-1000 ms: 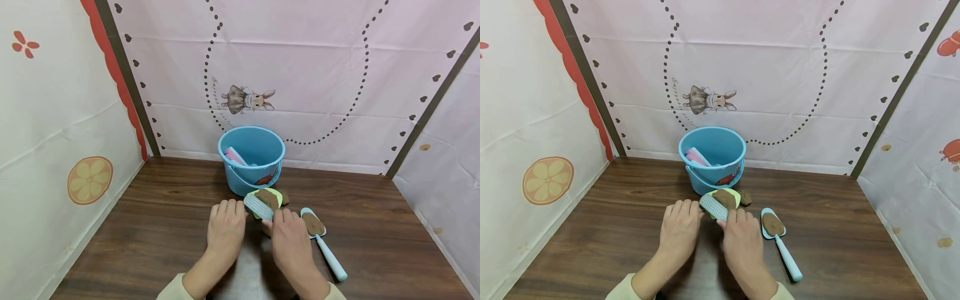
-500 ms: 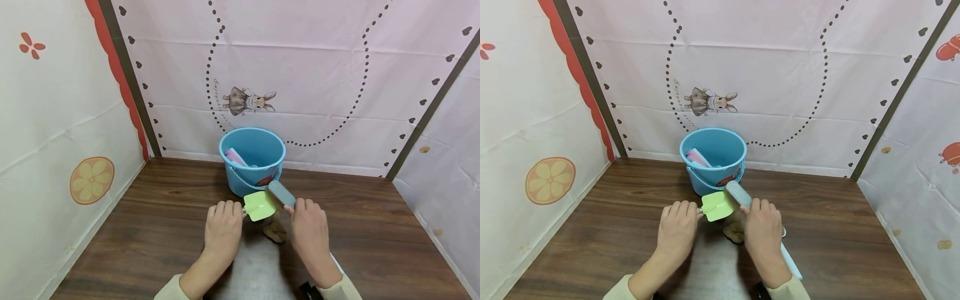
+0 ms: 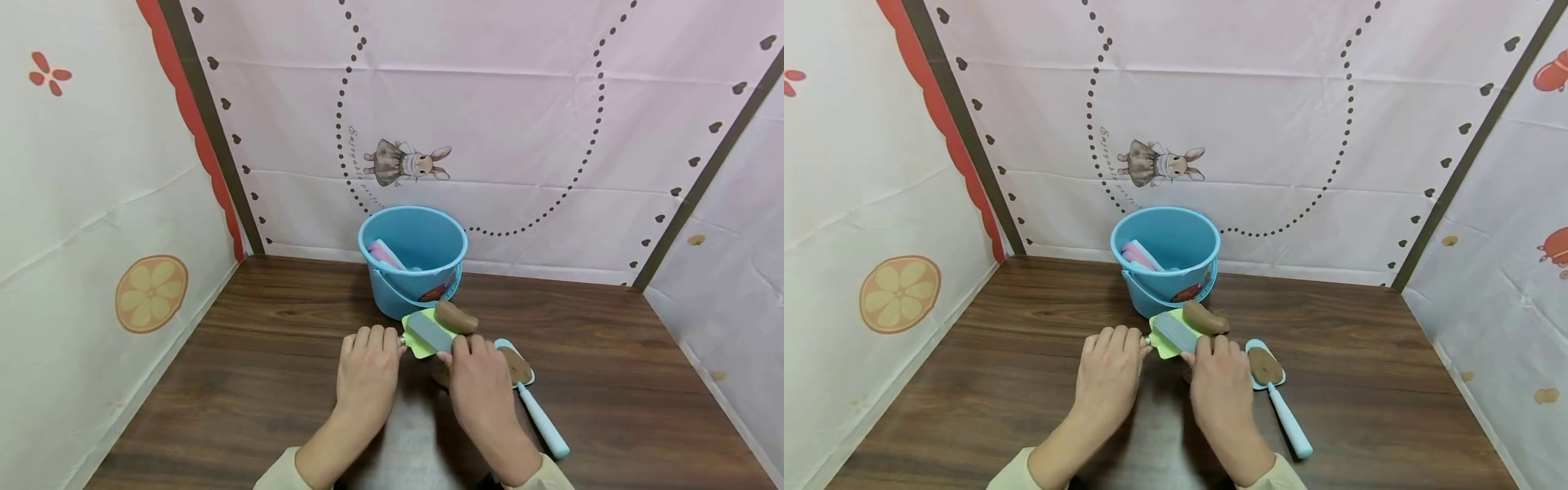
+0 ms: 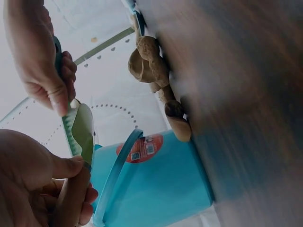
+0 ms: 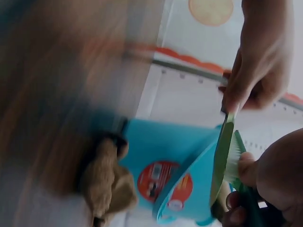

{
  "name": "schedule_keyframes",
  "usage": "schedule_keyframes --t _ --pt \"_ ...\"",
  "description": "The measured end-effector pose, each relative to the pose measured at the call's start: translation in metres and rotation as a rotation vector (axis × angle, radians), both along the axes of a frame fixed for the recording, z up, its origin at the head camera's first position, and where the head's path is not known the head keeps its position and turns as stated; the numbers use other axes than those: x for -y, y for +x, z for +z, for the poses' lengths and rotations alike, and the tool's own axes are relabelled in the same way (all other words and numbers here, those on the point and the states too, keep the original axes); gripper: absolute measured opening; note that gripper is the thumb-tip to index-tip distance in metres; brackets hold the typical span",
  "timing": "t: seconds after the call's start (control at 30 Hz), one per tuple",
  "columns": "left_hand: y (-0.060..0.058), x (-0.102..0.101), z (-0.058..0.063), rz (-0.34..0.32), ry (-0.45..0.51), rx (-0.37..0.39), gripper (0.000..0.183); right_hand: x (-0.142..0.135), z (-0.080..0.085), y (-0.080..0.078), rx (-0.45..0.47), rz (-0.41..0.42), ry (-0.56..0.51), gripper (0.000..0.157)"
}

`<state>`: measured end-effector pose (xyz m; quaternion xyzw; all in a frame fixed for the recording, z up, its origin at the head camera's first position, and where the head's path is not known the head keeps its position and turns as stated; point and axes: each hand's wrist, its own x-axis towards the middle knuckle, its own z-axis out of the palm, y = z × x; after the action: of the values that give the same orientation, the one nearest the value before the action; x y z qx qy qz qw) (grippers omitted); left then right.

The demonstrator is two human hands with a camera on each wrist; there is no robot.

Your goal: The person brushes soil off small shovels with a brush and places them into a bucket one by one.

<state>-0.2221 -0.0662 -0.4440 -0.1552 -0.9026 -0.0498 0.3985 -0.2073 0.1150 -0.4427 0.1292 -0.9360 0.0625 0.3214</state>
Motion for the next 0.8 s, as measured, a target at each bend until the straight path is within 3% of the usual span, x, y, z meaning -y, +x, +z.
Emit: schedule_keyframes --t 0.13,0.27,0.57,0.8 --pt "0.001 0.001 0.001 -0.003 0.008 0.0 0.033 -0.014 0.0 -0.009 -0.044 -0.04 -0.054 0.041" --pt "0.002 0.001 0.002 -0.019 0.018 0.005 0.032 -0.024 0.005 -0.012 -0.006 -0.096 -0.091 0.04" --pt "0.001 -0.001 0.002 -0.012 0.01 -0.023 0.034 0.003 0.008 0.005 -0.028 0.04 -0.037 0.037" --pt "0.002 -0.001 0.003 0.003 -0.001 -0.015 0.031 -0.017 0.002 -0.01 -0.102 -0.06 -0.086 0.039"
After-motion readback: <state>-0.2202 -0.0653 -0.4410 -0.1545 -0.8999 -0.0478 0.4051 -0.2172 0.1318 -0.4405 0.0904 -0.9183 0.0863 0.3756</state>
